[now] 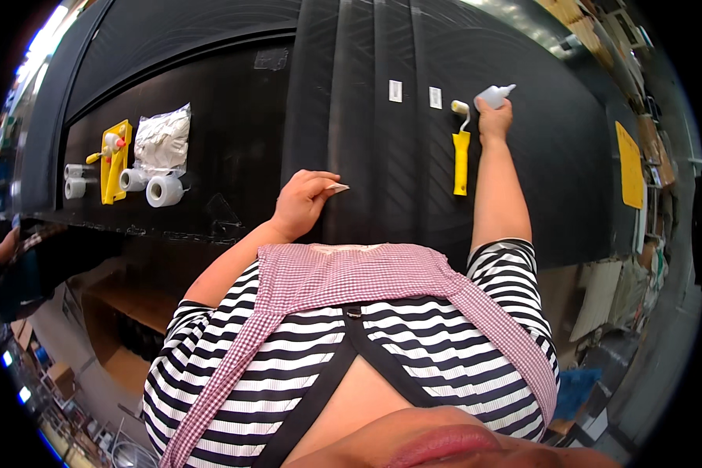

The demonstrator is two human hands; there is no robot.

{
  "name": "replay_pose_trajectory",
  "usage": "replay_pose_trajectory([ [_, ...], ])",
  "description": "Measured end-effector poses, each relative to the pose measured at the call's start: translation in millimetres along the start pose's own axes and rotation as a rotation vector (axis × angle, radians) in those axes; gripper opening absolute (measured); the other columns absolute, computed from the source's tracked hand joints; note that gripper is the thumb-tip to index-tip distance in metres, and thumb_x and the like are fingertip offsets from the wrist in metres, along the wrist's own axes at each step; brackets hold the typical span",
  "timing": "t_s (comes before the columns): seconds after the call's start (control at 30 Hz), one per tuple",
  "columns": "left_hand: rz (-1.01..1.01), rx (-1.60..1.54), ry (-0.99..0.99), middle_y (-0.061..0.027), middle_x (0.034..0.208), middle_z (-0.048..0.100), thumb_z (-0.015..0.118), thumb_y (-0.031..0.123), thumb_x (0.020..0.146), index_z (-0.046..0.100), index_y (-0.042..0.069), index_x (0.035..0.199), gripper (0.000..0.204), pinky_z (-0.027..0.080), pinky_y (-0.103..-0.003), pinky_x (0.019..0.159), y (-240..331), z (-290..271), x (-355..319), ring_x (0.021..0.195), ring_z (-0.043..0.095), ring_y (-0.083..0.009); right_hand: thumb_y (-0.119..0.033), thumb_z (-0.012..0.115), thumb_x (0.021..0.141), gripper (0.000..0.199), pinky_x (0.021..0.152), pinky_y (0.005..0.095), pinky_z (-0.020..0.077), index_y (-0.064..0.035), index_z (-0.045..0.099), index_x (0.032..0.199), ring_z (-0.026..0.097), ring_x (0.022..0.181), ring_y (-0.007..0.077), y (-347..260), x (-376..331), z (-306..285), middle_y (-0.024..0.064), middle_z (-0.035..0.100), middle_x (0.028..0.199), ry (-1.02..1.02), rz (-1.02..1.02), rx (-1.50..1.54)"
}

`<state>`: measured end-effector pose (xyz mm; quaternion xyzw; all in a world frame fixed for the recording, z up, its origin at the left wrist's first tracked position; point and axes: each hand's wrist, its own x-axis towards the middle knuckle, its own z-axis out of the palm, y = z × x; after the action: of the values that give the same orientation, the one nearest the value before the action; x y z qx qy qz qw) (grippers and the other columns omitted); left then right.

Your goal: The person applies adhesive labels to large black foam sheets by hand, using a bottle of glue and a small roller to secure the labels in a line across the material.

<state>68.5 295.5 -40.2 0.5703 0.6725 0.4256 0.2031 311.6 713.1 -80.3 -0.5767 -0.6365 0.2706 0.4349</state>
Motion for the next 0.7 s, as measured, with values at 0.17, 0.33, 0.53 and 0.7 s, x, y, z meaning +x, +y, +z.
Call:
replay_pose_trajectory([
  [0.17,0.051,0.094,0.039,-0.0072,0.12,0.073,0.07,0.003,0.089,0.074,0.007,0.093,0.007,0.049,-0.036,0.09,-5.8,13.6,-0.5,0.1,0.059,-0.0285,-0.017,0.07,0.097,0.034,0.079,0.0318,0.056,-0.0028,0.055,0.125,0.069,0.092,0.0207,-45.3,-13.8,-17.1,0.0099,0.068,0.104,-0.236,0.169,0.606],
  [0.33,0.057,0.104,0.008,-0.0053,0.121,0.073,0.069,0.006,0.089,0.075,0.006,0.093,0.007,0.049,-0.034,0.089,-7.7,13.4,3.4,0.099,0.058,-0.0254,-0.031,0.066,0.1,0.031,0.062,0.0266,0.0494,-0.0082,0.054,0.116,0.063,0.074,0.0145,-107.9,-87.7,-23.4,0.0091,0.065,0.092,-0.666,0.209,1.016],
  [0.53,0.091,0.116,0.008,-0.0047,0.12,0.073,0.069,0.007,0.09,0.074,0.005,0.094,0.007,0.049,-0.033,0.089,-9.2,13.5,3.7,0.099,0.058,-0.0247,-0.027,0.075,0.092,0.028,0.059,0.0266,0.0377,-0.0075,0.058,0.103,0.046,0.065,0.0117,-121.7,-125.5,34.9,0.0036,0.052,0.078,-0.729,0.681,1.372],
  [0.7,0.099,0.095,0.026,-0.0045,0.12,0.073,0.07,0.007,0.09,0.074,0.005,0.093,0.006,0.049,-0.034,0.088,-11.9,13.0,2.4,0.099,0.058,-0.0249,-0.028,0.077,0.087,0.032,0.059,0.0267,0.0353,-0.0046,0.058,0.098,0.04,0.063,0.012,-125.2,-112.3,61.5,0.0038,0.046,0.075,-0.744,0.833,1.618],
])
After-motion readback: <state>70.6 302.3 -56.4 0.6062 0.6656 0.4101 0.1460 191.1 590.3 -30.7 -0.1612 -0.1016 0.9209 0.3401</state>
